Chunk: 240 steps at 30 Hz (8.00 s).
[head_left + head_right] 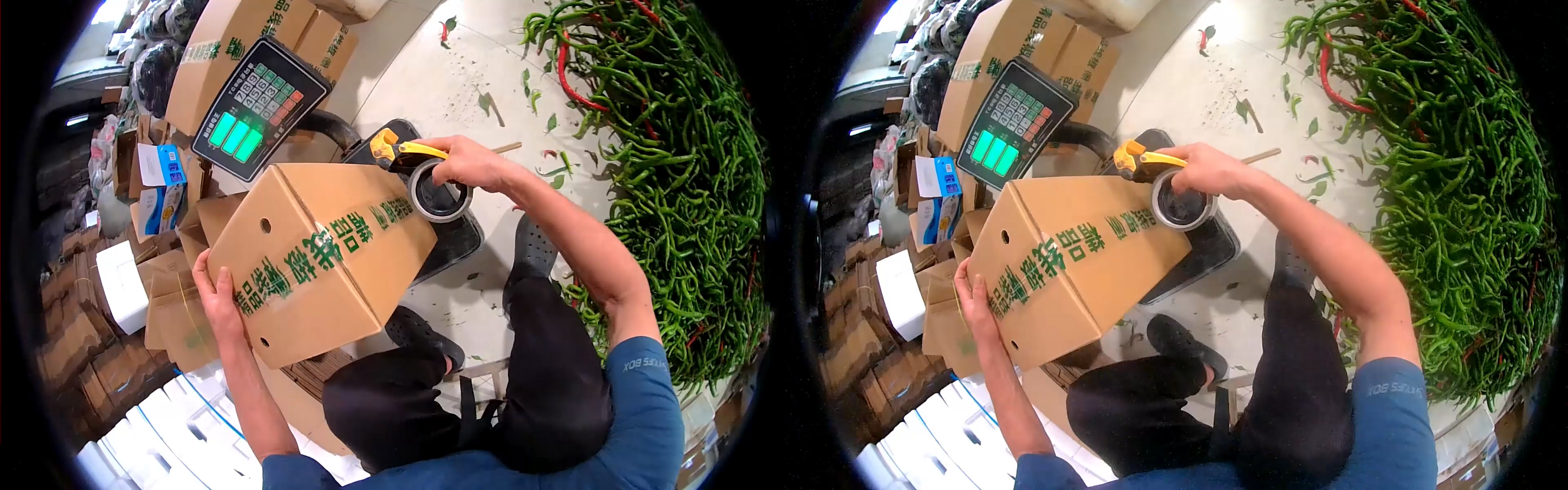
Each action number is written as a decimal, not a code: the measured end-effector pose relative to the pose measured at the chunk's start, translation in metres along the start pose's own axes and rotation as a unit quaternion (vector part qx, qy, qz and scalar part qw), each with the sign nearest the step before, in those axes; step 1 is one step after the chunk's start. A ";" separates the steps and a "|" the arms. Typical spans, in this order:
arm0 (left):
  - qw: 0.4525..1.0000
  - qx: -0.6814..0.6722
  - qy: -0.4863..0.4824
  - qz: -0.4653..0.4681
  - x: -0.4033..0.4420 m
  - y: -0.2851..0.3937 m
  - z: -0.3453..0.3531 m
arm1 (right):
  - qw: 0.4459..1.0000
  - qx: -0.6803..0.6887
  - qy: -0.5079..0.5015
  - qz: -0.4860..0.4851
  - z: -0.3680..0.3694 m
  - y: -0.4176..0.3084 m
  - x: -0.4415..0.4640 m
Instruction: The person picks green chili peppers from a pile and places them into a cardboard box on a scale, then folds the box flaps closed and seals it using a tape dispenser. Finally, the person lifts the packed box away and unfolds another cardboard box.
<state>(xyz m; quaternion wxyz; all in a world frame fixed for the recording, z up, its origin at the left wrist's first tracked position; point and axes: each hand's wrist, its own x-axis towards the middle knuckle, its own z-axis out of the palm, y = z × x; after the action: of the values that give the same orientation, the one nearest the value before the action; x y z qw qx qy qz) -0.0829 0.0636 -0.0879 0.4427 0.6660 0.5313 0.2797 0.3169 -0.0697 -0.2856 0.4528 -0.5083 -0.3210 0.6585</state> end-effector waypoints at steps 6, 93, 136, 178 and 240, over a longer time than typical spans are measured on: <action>0.999 -0.036 -0.014 -0.003 0.000 -0.003 -0.002 | 0.985 -0.150 -0.074 0.029 0.003 -0.032 0.007; 0.992 0.103 -0.070 0.006 0.020 0.018 -0.006 | 0.971 -0.230 -0.064 -0.017 0.008 -0.060 0.046; 0.979 -0.031 -0.004 -0.204 -0.074 0.024 0.022 | 0.980 -0.184 -0.030 -0.068 0.025 -0.018 0.042; 0.960 -0.209 0.084 -0.164 -0.055 0.013 0.029 | 0.977 -0.207 -0.037 -0.047 0.078 0.065 -0.128; 0.992 -0.092 0.055 -0.068 0.006 -0.007 0.003 | 0.937 0.152 0.311 -0.045 0.134 0.084 -0.009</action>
<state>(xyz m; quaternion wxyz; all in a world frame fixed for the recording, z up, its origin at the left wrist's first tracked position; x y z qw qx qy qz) -0.0823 0.0687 -0.0958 0.4904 0.5680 0.5710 0.3329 0.1668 -0.1053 -0.3188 0.6309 -0.5980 -0.0829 0.4873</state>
